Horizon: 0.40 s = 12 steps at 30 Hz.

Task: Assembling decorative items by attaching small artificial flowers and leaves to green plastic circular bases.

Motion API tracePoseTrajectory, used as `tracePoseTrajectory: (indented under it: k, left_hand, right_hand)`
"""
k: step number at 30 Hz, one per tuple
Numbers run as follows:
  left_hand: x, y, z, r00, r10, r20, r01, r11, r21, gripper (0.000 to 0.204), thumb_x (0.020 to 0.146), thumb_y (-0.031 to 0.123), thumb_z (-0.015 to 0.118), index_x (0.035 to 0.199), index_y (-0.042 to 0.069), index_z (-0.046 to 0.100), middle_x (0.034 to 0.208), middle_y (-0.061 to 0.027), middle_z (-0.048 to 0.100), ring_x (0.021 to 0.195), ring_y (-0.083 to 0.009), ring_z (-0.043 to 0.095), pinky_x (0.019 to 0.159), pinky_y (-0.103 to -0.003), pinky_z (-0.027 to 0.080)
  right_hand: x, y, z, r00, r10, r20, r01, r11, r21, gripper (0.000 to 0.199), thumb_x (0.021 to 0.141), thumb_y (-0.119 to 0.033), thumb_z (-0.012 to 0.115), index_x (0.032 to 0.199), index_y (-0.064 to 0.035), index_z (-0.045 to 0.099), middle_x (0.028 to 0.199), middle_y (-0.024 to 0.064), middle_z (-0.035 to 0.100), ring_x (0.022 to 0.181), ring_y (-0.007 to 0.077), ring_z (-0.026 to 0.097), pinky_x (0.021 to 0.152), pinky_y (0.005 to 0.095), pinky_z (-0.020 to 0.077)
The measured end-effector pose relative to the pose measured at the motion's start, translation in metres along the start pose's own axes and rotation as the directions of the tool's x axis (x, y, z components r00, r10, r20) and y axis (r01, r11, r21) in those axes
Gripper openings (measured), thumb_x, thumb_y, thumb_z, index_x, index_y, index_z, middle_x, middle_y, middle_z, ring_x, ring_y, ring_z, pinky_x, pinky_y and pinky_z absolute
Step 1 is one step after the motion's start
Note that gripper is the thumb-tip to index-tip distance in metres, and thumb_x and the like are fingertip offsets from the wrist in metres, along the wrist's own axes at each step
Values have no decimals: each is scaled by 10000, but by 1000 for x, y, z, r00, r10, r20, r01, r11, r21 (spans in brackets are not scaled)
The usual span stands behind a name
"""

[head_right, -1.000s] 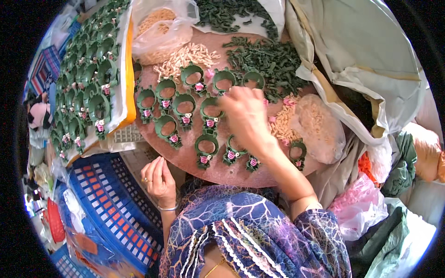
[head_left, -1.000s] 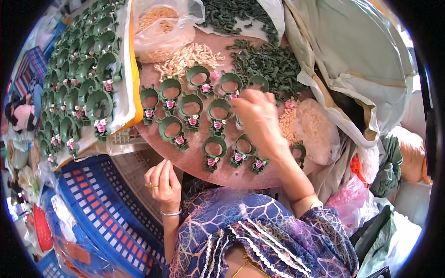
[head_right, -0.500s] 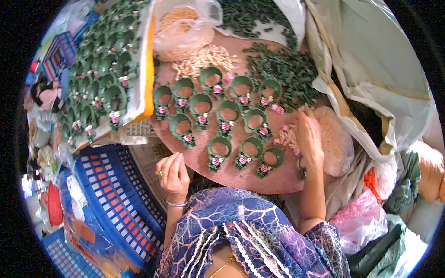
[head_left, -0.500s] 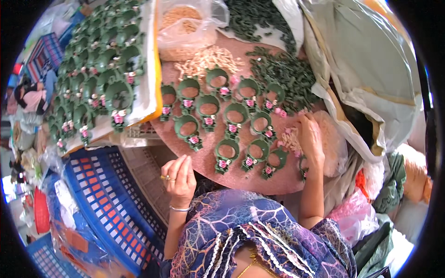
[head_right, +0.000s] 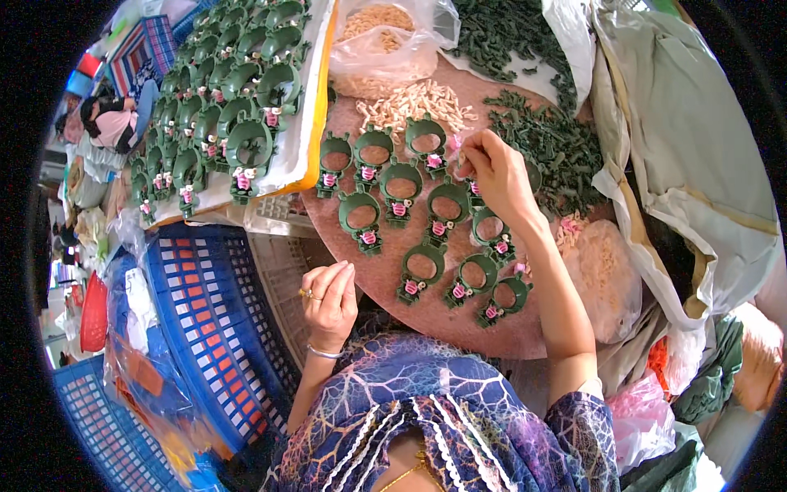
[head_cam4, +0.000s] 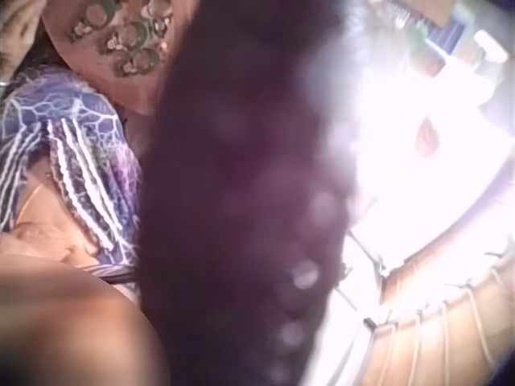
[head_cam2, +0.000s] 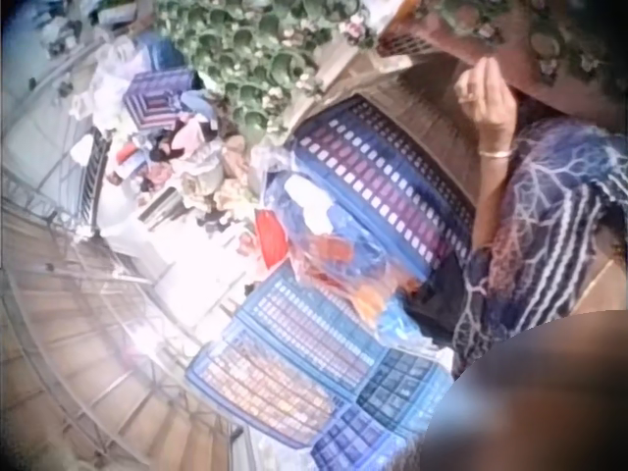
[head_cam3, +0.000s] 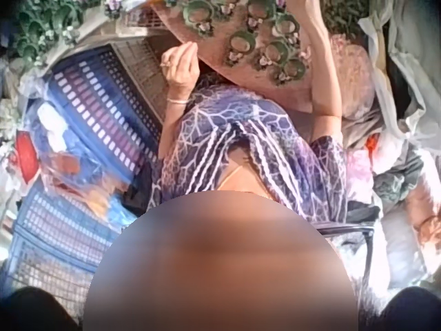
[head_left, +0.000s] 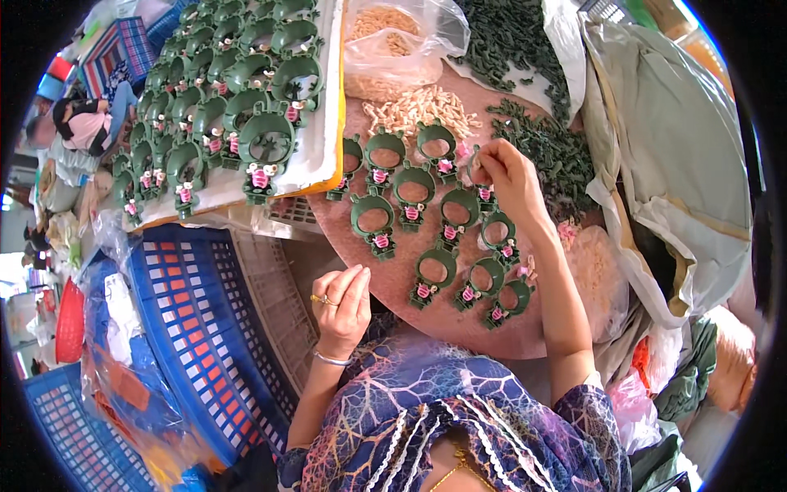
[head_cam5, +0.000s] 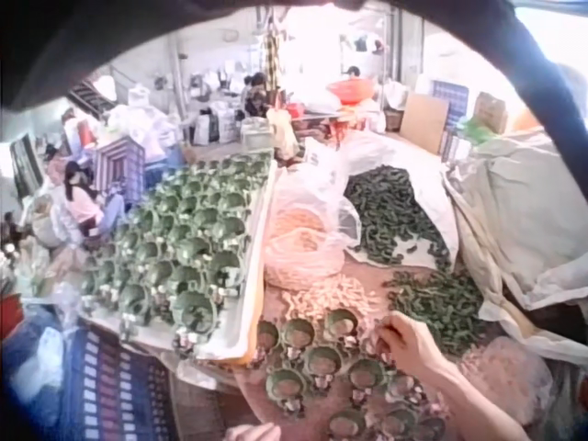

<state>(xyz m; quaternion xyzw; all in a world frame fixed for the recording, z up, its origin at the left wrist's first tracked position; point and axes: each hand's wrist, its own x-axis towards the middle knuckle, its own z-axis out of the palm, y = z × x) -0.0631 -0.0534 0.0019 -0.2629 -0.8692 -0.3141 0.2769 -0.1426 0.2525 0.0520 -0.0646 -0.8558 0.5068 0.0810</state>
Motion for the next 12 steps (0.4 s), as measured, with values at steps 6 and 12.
tracePoseTrajectory:
  k: [6, 12]
  left_hand:
    - [-1, -4, -3, 1000, -12, -17, 13, 1000, 15, 243, 766, -28, 780, 996, 37, 734, 1016, -49, 694, 869, -243, 617, 759, -349, 517]
    - [-4, -7, -4, 999, -31, -11, 31, 999, 13, 261, 769, -30, 778, 1017, 36, 731, 1035, -54, 692, 879, -247, 616, 767, -350, 520]
  right_hand:
    - [30, 12, 14, 903, -409, 130, 429, 860, -277, 127, 921, 17, 548, 988, -48, 635, 900, 71, 613, 912, 247, 615, 795, 332, 489]
    - [41, 14, 7, 842, -431, 325, 539, 706, -459, 137, 868, 5, 589, 968, -74, 640, 938, 51, 648, 985, 237, 592, 936, 402, 399]
